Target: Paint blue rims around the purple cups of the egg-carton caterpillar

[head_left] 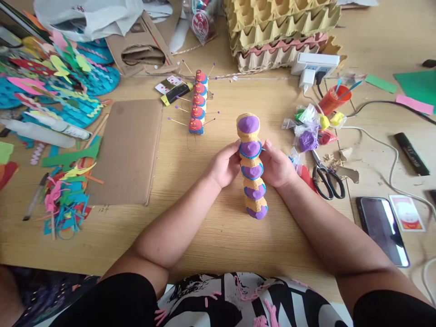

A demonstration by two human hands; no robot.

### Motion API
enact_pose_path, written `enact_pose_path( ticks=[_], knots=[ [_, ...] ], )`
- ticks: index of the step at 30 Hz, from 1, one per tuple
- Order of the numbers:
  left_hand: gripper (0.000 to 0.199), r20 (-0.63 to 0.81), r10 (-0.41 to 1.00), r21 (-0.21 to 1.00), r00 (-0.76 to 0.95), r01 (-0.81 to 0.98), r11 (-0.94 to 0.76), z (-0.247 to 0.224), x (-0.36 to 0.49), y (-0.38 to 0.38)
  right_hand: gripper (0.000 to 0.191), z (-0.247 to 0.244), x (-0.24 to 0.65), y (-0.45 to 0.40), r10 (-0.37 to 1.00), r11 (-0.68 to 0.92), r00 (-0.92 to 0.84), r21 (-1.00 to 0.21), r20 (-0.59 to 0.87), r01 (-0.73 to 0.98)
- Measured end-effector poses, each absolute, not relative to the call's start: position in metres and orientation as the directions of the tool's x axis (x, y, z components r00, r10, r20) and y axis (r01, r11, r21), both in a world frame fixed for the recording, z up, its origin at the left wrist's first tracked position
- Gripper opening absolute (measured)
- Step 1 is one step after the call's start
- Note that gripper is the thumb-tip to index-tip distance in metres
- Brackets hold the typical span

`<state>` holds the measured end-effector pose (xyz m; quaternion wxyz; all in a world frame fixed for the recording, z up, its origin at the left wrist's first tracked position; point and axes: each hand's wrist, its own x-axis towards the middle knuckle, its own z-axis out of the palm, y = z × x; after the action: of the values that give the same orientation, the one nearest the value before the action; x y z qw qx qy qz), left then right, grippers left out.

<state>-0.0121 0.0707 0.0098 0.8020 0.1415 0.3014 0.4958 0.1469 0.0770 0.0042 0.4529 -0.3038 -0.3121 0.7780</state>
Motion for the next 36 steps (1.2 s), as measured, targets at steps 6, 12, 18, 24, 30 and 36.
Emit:
enact_pose_path(
  ticks=[6,12,18,24,30,36],
  knots=[
    [0.023,-0.341,0.882,0.533,0.327,-0.705,0.467,0.0038,-0.013,0.0715,0.046,0.0024,0.1442,0.0759,0.926,-0.334,-0.343,-0.766,-0.158,-0.55],
    [0.023,-0.324,0.889,0.552,0.323,-0.698,0.455,0.0041,-0.0121,0.0716,0.044,0.0045,0.1438,0.0752,0.933,-0.324,-0.326,-0.755,-0.155,-0.57],
    [0.024,-0.329,0.895,0.587,0.3,-0.678,0.443,0.0036,-0.0106,0.0709,0.042,0.0034,0.1441,0.0762,0.922,-0.342,-0.359,-0.745,-0.147,-0.572],
    [0.025,-0.336,0.896,0.593,0.29,-0.674,0.44,0.0011,-0.0095,0.0709,0.04,0.0035,0.1461,0.0765,0.923,-0.359,-0.332,-0.742,-0.193,-0.566],
    [0.029,-0.317,0.9,0.6,0.298,-0.672,0.434,0.004,-0.0089,0.069,0.04,0.0059,0.1469,0.0765,0.902,-0.404,-0.371,-0.73,-0.22,-0.55],
    [0.031,-0.367,0.88,0.566,0.303,-0.678,0.469,0.0106,-0.0092,0.0696,0.035,0.0063,0.1463,0.0773,0.91,-0.393,-0.348,-0.731,-0.224,-0.558]
  ],
)
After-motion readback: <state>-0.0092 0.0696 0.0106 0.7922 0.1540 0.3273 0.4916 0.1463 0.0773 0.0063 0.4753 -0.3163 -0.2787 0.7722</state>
